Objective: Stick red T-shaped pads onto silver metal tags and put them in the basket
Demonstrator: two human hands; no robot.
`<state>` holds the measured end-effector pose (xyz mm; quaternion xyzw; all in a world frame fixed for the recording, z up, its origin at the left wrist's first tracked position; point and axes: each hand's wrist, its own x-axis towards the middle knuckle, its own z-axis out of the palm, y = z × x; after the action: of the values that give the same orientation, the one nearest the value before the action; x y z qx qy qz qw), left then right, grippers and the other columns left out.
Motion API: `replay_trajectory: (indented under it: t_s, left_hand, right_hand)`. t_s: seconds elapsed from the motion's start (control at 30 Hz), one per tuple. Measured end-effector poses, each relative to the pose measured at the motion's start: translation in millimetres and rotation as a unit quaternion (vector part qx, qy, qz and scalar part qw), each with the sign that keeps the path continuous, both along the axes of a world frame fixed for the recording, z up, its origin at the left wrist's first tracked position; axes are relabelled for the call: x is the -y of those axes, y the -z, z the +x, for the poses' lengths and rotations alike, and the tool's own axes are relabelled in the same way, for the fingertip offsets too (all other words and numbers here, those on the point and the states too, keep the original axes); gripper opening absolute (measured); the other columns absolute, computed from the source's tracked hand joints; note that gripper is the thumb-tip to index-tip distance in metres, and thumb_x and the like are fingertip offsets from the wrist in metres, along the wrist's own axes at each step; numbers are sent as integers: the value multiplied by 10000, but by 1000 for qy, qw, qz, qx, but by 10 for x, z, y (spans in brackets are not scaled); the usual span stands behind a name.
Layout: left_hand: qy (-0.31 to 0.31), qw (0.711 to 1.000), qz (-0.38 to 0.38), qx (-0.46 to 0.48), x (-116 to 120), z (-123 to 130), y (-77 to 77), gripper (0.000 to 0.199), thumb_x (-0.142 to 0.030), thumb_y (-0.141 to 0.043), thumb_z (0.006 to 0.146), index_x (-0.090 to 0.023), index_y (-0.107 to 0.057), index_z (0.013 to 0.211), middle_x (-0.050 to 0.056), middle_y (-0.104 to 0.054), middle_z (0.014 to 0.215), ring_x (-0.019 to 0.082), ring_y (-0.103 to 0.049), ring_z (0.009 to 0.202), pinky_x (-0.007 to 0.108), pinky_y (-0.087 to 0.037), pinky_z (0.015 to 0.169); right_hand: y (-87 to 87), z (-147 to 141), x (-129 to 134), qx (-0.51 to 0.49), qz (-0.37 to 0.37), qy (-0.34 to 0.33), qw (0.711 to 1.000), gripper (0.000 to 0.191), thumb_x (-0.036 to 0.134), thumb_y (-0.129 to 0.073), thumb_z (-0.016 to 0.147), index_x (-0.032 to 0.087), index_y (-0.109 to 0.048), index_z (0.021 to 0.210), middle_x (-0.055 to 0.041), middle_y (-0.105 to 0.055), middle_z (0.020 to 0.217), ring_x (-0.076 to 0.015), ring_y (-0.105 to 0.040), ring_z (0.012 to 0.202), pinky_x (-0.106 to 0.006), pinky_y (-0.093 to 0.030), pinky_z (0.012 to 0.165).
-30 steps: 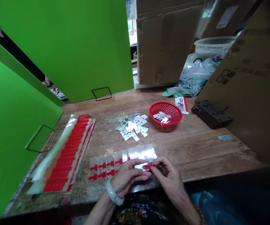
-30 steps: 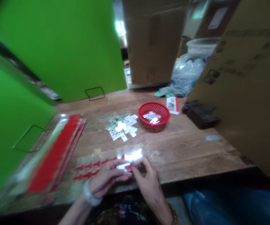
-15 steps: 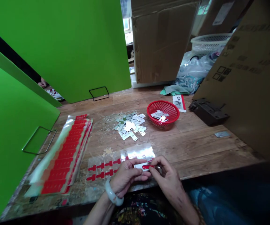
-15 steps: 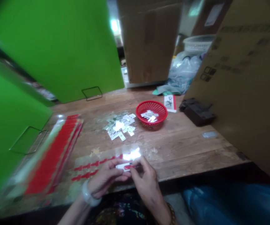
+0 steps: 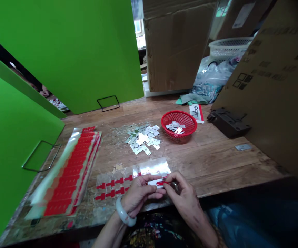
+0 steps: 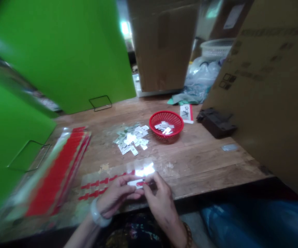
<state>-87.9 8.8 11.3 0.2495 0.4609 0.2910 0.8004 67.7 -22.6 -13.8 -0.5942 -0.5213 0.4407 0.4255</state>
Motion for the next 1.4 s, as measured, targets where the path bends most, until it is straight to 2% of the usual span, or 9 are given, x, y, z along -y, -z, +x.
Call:
replay_trajectory:
  t_s: [0.73, 1.4]
  left_hand:
    - [9, 1000, -4, 9, -28, -23, -3, 351, -39, -629, 730, -33, -595, 1079, 136, -714, 811, 167, -701, 758, 196, -550, 701]
    - [-4, 1000, 8, -5, -16, -7, -23, 345, -88, -708, 671, -54, -636, 1006, 124, -719, 807, 178, -703, 720, 204, -549, 662]
  right_hand:
    - [1, 3, 16, -17, 7, -2, 1000, 59, 250, -553, 806, 211, -526, 771, 18, -574, 733, -134, -549, 675, -218, -431, 626]
    - [47, -33, -3, 16, 25, 15, 999, 49, 240, -553, 786, 210, -541, 748, 10, -587, 721, -138, -549, 653, -223, -439, 609]
